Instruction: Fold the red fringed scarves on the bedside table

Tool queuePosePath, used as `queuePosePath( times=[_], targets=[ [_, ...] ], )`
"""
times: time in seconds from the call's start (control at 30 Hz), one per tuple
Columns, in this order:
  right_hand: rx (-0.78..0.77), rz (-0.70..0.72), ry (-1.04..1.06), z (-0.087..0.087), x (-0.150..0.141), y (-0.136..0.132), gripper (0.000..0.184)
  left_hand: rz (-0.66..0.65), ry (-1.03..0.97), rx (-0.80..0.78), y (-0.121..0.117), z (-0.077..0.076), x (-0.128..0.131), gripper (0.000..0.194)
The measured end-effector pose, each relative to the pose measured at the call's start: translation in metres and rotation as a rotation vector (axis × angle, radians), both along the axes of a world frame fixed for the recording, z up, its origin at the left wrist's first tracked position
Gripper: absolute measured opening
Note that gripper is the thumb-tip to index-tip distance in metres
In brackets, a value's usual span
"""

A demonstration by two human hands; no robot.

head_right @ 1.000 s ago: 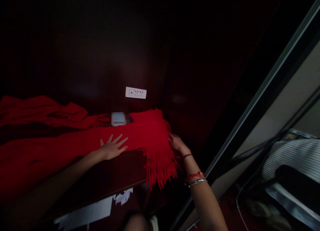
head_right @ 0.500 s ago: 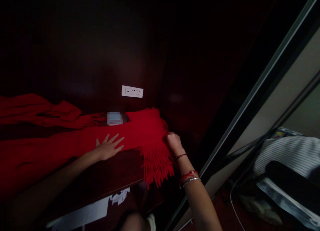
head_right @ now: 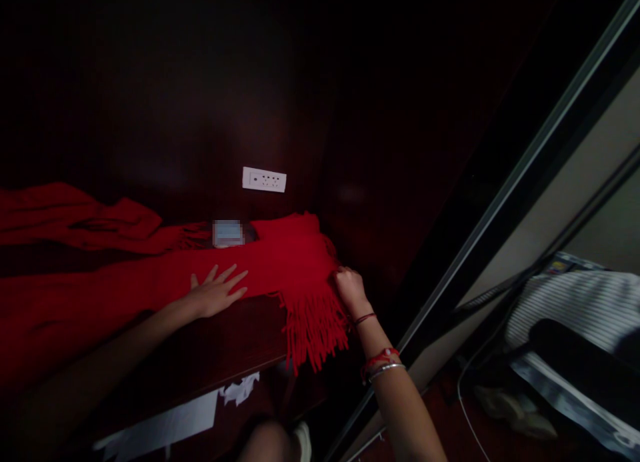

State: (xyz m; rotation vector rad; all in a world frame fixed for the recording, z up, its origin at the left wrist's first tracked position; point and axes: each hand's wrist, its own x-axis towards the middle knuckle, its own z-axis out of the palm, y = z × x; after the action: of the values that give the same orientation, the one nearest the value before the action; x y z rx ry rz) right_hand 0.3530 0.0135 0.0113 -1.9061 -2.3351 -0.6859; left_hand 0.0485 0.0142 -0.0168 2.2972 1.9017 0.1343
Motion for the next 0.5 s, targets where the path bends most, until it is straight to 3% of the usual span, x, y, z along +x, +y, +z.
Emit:
queuePosePath(
  times=[0.27,0.4,0.5],
  targets=[
    [0.016,0.008,0.078,0.010,-0.002,0.003,0.029,-0.004,0.003,-0.008,0.000,0.001,-0.001,0.059],
    [0.071,0.099,0.302,0.012,-0.005,0.025,0.033,-0.002,0.008,-0.008,-0.001,0.003,0.000,0.059],
    [0.001,0.131,0.425,0.004,-0.007,0.046,0.036,0.001,0.010,-0.007,-0.002,0.004,0.000,0.059]
  ],
)
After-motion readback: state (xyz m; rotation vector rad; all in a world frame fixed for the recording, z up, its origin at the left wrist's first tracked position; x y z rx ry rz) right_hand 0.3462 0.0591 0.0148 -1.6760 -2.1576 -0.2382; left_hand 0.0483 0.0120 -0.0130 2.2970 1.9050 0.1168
